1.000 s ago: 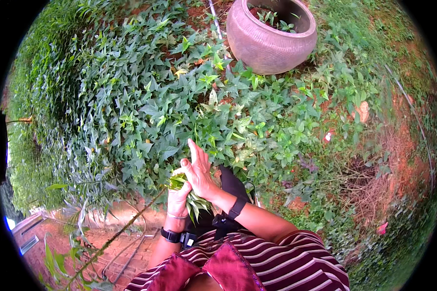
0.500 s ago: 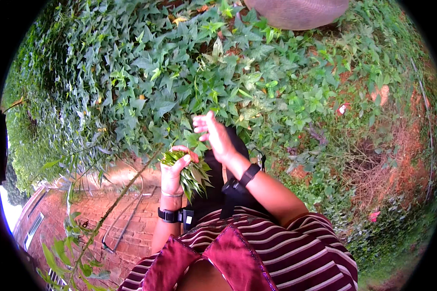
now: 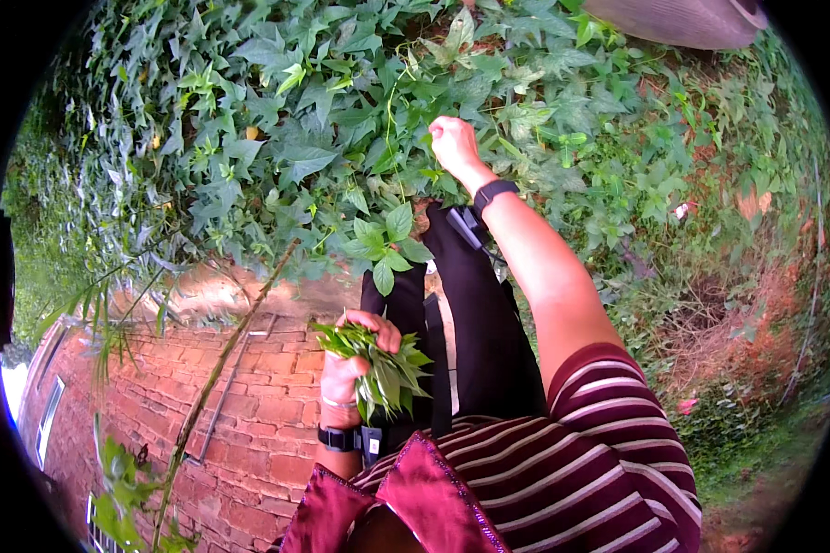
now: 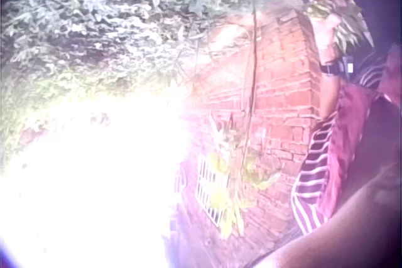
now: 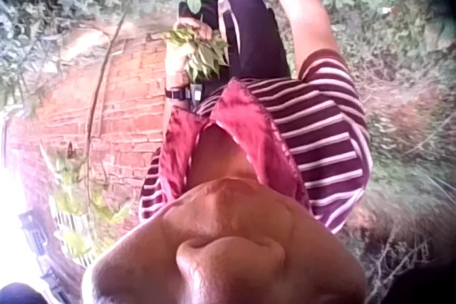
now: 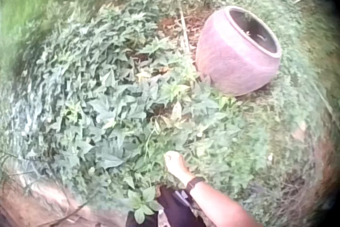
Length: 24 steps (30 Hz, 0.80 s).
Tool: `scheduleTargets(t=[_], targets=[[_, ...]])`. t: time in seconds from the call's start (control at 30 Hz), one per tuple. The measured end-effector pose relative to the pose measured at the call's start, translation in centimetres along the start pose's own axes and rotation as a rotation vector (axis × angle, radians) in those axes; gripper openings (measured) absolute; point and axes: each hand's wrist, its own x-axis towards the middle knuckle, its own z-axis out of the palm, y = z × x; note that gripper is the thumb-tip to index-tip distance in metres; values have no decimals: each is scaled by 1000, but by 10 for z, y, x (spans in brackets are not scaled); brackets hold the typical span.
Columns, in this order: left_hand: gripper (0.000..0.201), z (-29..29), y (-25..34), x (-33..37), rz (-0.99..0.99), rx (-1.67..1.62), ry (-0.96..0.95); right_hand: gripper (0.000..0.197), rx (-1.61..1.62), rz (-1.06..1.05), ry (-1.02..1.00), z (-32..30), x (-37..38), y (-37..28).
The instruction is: The person harvests leaves by hand from a vine growing on a wall and gathers them in their hand.
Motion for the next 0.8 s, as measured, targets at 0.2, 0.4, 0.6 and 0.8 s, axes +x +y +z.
scheduleTargets(t=[0.2,0.4,0.6,0.8], targets=[[51,-37,-7,8,-57,79,104,24,-427,389,-193,40,28,9],[32,-66,-1,26,-109,182,373,17,361,456,-379,46,7,34],[31,-82,22,52,-100,223,257,16,731,624,-476,-13,-41,-44],[36,-94,29,128,-92,240,117,15,830,545,-414,-31,-42,-58]])
